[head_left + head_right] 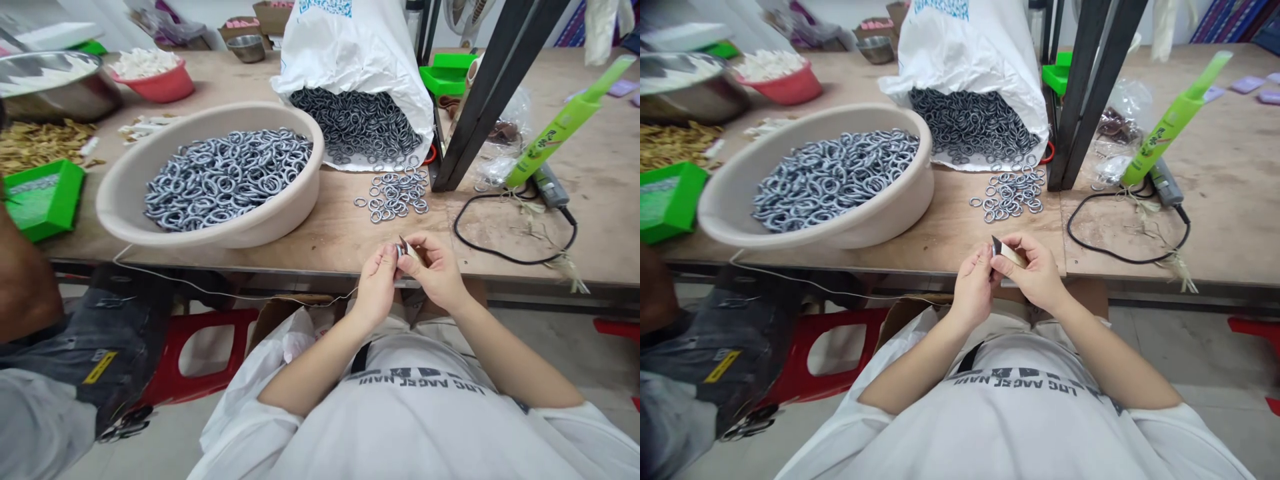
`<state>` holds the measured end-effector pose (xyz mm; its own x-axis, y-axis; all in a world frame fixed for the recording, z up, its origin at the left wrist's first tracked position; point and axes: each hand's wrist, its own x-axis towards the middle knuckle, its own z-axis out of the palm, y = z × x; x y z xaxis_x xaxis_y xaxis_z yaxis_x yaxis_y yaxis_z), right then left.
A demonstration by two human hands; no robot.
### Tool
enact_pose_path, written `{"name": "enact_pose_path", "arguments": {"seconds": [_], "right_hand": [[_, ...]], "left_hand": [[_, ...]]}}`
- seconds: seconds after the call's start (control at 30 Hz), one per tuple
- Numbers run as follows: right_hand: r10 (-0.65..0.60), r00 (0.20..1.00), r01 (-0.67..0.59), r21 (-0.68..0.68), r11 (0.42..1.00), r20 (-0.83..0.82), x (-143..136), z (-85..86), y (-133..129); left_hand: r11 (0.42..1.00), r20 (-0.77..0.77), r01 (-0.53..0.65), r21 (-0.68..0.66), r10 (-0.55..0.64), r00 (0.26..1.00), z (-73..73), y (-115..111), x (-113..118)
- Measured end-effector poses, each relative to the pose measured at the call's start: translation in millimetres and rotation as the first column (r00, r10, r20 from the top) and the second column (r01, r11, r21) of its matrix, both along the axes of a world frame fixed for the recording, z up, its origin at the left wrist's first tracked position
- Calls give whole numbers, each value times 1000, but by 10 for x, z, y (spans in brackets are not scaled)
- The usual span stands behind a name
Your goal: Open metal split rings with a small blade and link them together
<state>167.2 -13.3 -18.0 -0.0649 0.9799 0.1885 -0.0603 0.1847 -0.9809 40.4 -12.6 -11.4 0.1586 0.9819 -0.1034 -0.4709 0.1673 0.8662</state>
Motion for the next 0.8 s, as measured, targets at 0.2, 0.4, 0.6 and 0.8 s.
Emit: {"name": "enact_pose_path", "arguments": {"seconds": [0.2, 0.4, 0.6, 0.8], "right_hand": [[-183, 811, -28, 350, 936, 555, 103, 128, -111], [-257, 677, -76, 413, 908, 690, 86, 211, -178], [-203, 673, -48, 316, 947, 711, 136, 148, -86], [-340, 473, 248, 247, 937, 813, 373, 135, 581]], "left_hand": [[996, 34, 20, -88, -17, 999, 99, -28, -13], [989, 61, -2, -147, 11, 998, 130, -48, 32], [992, 28, 59, -110, -56, 998, 83, -41, -4], [966, -5, 246, -85, -247, 969, 25, -104, -138]]}}
